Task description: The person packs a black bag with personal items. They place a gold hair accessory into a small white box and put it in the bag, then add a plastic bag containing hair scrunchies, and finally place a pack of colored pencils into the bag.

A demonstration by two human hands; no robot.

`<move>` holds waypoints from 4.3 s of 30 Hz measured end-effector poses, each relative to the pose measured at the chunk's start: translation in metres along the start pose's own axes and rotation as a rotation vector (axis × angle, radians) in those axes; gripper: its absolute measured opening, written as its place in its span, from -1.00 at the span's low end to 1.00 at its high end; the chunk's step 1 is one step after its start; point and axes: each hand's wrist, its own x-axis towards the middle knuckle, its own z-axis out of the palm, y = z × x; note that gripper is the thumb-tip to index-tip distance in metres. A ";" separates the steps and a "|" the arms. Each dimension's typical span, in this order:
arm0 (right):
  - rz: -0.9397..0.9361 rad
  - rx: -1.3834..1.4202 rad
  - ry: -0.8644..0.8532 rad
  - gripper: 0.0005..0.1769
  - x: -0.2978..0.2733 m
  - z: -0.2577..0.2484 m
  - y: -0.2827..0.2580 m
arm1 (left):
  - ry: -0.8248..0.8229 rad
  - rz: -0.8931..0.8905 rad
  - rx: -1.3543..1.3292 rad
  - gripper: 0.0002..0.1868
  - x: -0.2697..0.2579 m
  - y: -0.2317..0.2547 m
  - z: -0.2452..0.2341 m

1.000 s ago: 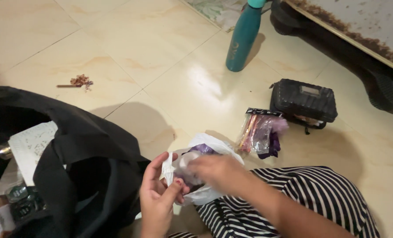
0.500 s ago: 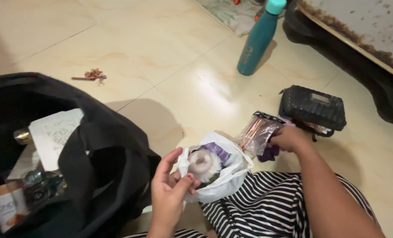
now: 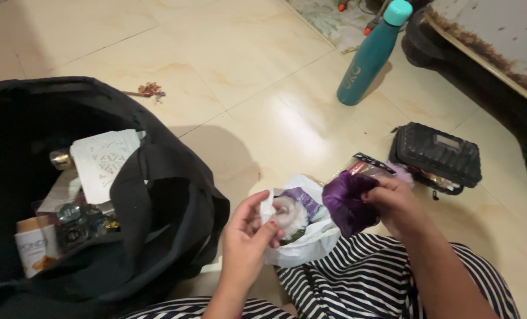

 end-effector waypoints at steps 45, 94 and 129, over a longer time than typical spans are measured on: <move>-0.213 0.064 -0.246 -0.67 0.024 0.058 0.019 | -0.083 0.036 0.132 -0.27 -0.013 0.025 0.018; -0.055 -1.150 0.705 -0.60 0.008 -0.017 -0.041 | -0.113 -0.022 -0.038 -0.27 -0.001 0.014 -0.007; 0.135 0.526 -0.448 -0.70 -0.007 0.087 0.053 | 0.054 -0.216 -0.134 -0.54 0.001 0.003 0.003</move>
